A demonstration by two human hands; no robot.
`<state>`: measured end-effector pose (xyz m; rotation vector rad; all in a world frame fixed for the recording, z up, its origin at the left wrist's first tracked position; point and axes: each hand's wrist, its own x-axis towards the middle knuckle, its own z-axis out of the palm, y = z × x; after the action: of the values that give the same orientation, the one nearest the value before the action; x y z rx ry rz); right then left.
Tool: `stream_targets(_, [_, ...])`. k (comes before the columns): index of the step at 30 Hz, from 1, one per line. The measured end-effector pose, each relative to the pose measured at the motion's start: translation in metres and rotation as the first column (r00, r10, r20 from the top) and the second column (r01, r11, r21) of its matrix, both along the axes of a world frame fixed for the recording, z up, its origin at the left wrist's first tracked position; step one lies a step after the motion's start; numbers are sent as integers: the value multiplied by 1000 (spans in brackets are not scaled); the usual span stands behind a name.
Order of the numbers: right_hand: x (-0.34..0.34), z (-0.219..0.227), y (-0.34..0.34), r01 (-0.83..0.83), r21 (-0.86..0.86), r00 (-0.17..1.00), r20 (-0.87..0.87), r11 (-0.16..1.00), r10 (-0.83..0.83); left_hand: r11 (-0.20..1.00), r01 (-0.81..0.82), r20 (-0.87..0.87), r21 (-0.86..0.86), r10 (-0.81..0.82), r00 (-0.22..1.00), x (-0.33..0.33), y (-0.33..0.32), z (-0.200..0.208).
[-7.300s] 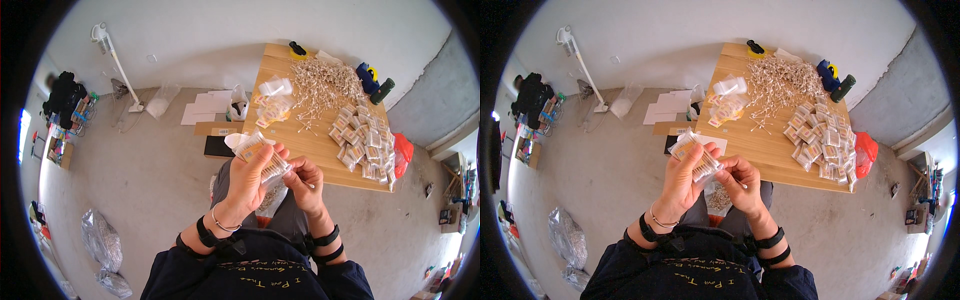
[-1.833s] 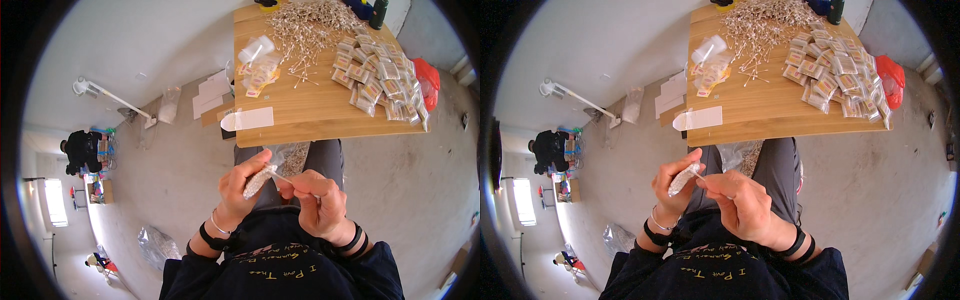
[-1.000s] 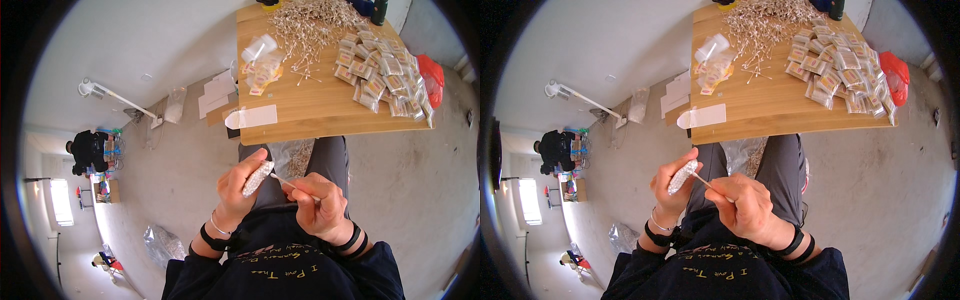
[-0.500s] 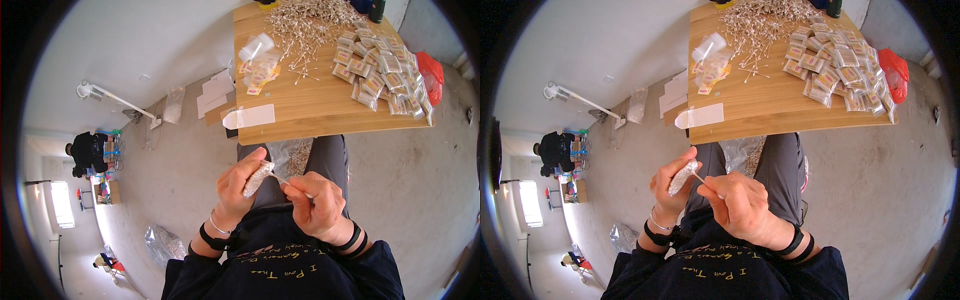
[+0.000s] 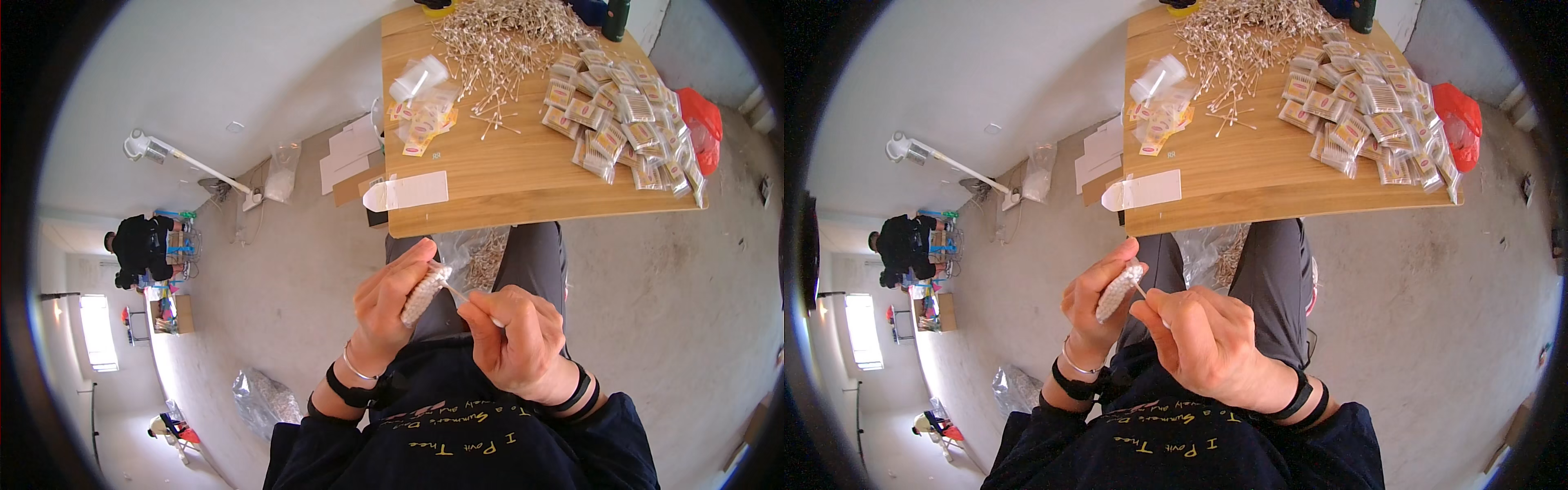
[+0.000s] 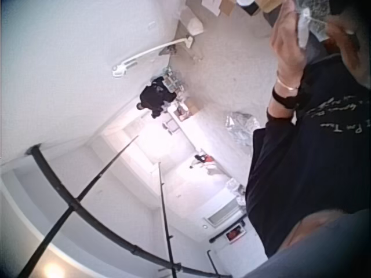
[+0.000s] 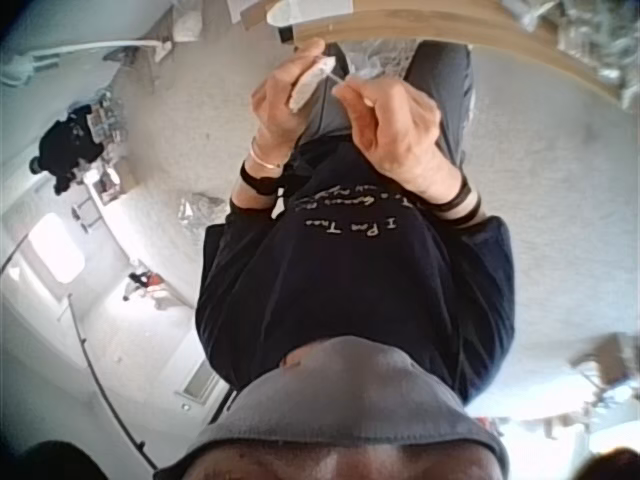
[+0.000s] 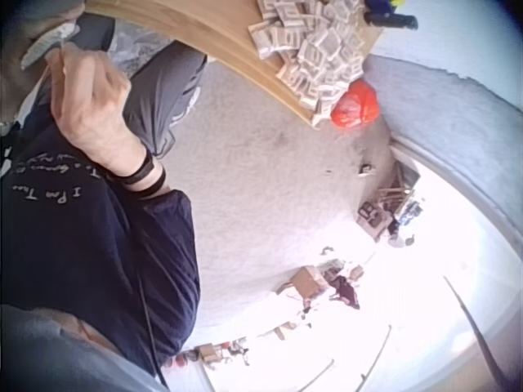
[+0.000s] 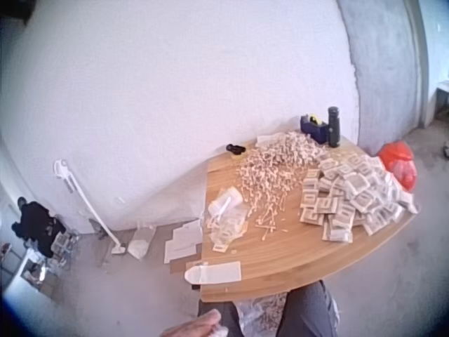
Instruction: The person is counting and packaging cotton swabs into small plastic bags.
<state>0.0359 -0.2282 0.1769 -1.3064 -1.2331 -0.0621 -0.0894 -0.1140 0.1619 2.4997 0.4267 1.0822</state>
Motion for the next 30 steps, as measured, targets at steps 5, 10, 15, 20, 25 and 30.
stream_targets(5, [2,6,0,9,-29,1000,26,1000,-8,999,10,-12,-32,-11,1000,-1,-1,-2])
stream_targets(10, [4,5,2,-15,-53,1000,18,998,16,999,30,1,-27,-30,1000,1,1,-2])
stream_targets(15, [9,6,5,-163,-13,977,-141,986,160,996,1,14,-94,0,1000,3,-2,1])
stream_targets(20, [16,5,6,-172,30,979,-105,985,174,994,-14,29,-107,18,999,5,-4,0])
stream_targets(25, [16,8,2,-144,94,978,-139,985,156,994,-22,37,-106,26,999,6,-2,4])
stream_targets(30, [12,7,5,-165,103,965,-188,981,182,997,-19,47,-81,23,999,7,-2,4])
